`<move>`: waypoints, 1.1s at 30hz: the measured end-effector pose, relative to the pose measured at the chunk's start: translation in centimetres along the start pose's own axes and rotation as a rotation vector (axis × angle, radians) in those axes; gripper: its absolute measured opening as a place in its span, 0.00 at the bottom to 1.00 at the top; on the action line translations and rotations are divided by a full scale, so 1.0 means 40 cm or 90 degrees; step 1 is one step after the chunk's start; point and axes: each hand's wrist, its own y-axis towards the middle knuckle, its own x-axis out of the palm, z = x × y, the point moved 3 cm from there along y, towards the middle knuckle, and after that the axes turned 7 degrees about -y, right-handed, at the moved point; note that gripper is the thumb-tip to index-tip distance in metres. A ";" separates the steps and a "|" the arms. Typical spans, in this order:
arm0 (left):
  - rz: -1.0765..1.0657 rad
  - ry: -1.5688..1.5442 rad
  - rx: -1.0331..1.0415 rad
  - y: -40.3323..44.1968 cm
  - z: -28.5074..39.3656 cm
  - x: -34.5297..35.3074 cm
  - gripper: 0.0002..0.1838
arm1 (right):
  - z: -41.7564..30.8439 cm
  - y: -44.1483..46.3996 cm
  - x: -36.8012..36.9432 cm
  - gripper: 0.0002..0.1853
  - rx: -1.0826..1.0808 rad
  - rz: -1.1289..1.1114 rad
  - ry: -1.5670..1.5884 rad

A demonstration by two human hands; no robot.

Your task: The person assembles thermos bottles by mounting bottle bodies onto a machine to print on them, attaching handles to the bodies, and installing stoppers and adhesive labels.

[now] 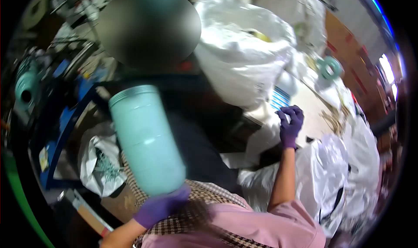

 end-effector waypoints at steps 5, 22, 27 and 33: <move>0.077 0.238 0.034 -0.010 0.015 0.002 0.29 | -0.536 0.096 0.087 0.09 -0.053 -0.403 0.521; 0.100 0.104 0.043 -0.011 0.018 0.025 0.25 | -0.910 0.035 0.353 0.02 0.009 -0.877 0.609; 0.078 0.001 -0.028 -0.007 0.052 0.068 0.29 | -0.914 0.027 0.355 0.20 -0.392 -0.319 0.373; 0.208 -0.478 -0.453 -0.256 -0.014 -0.075 0.44 | -0.842 -0.046 0.520 0.22 0.038 -0.577 0.708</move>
